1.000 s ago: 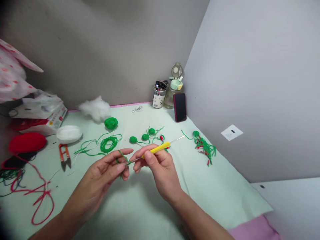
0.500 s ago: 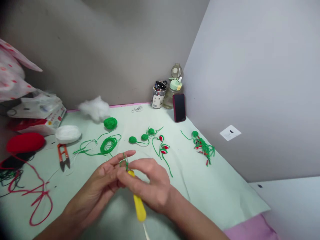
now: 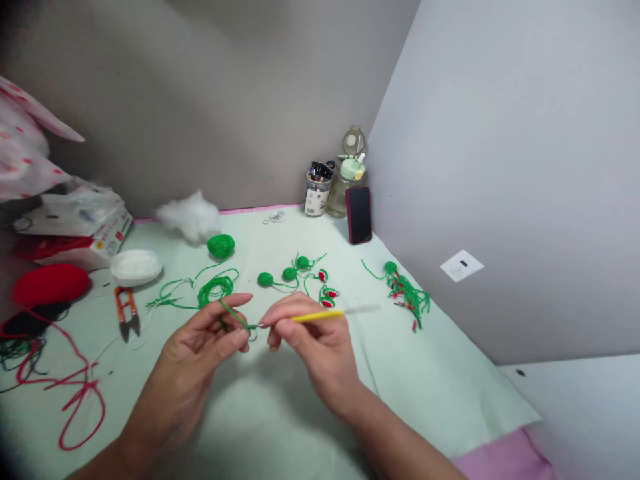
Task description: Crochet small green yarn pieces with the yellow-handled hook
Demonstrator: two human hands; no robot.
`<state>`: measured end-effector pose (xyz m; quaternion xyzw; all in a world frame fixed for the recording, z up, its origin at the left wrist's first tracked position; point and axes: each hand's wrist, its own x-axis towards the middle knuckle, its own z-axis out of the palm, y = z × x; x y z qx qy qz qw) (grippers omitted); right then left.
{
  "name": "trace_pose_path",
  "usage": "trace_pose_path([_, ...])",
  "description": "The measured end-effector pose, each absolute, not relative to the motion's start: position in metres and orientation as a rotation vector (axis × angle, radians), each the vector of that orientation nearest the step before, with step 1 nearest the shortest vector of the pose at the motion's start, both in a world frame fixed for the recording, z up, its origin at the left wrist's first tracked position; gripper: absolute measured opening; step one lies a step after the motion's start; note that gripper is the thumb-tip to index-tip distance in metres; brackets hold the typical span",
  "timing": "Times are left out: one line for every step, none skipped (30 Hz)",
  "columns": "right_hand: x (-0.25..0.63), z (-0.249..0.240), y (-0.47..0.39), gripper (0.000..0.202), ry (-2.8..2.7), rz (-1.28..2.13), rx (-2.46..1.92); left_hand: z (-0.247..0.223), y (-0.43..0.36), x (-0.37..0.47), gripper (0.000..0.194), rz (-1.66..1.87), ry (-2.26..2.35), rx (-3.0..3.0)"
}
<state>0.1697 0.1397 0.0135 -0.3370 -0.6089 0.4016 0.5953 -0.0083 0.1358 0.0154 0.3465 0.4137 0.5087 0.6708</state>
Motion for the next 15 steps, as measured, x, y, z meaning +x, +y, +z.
trace_pose_path([0.168, 0.011, 0.136, 0.015, -1.518, 0.773, -0.841, 0.013, 0.135, -0.007, 0.038, 1.148, 0.926, 0.775])
trace_pose_path([0.166, 0.009, 0.132, 0.015, -1.607, 0.614, -0.903, 0.012, 0.133, -0.005, 0.042, 1.136, 0.909, 0.755])
trace_pose_path([0.165, 0.006, 0.127, 0.019, -1.672, 0.483, -0.957, 0.011, 0.133, -0.004, 0.046, 1.111, 0.879, 0.727])
trace_pose_path([0.164, 0.004, 0.123, 0.026, -1.718, 0.407, -0.978, 0.011, 0.132, -0.003, 0.049, 1.076, 0.842, 0.693])
trace_pose_path([0.163, 0.002, 0.121, 0.032, -1.755, 0.354, -0.978, 0.012, 0.132, -0.002, 0.049, 1.034, 0.809, 0.657])
trace_pose_path([0.163, 0.000, 0.119, 0.036, -1.770, 0.324, -0.959, 0.013, 0.133, -0.002, 0.048, 0.993, 0.783, 0.622])
trace_pose_path([0.164, 0.000, 0.119, 0.038, -1.769, 0.311, -0.929, 0.015, 0.134, -0.002, 0.047, 0.958, 0.766, 0.591])
trace_pose_path([0.165, 0.000, 0.121, 0.038, -1.751, 0.310, -0.898, 0.016, 0.135, -0.003, 0.045, 0.935, 0.758, 0.570])
trace_pose_path([0.166, 0.002, 0.123, 0.035, -1.704, 0.337, -0.867, 0.018, 0.137, -0.004, 0.043, 0.926, 0.759, 0.556])
trace_pose_path([0.167, 0.004, 0.126, 0.031, -1.638, 0.401, -0.844, 0.020, 0.138, -0.006, 0.041, 0.929, 0.763, 0.550])
trace_pose_path([0.168, 0.006, 0.130, 0.027, -1.557, 0.487, -0.835, 0.021, 0.140, -0.008, 0.039, 0.941, 0.768, 0.552])
trace_pose_path([0.170, 0.008, 0.133, 0.023, -1.478, 0.583, -0.829, 0.022, 0.141, -0.010, 0.038, 0.953, 0.776, 0.558])
trace_pose_path([0.171, 0.010, 0.137, 0.020, -1.408, 0.681, -0.829, 0.022, 0.142, -0.012, 0.035, 0.960, 0.785, 0.566])
trace_pose_path([0.172, 0.011, 0.139, 0.018, -1.338, 0.772, -0.830, 0.023, 0.144, -0.014, 0.034, 0.964, 0.793, 0.574])
trace_pose_path([0.173, 0.011, 0.142, 0.017, -1.276, 0.857, -0.825, 0.023, 0.144, -0.016, 0.032, 0.966, 0.798, 0.581])
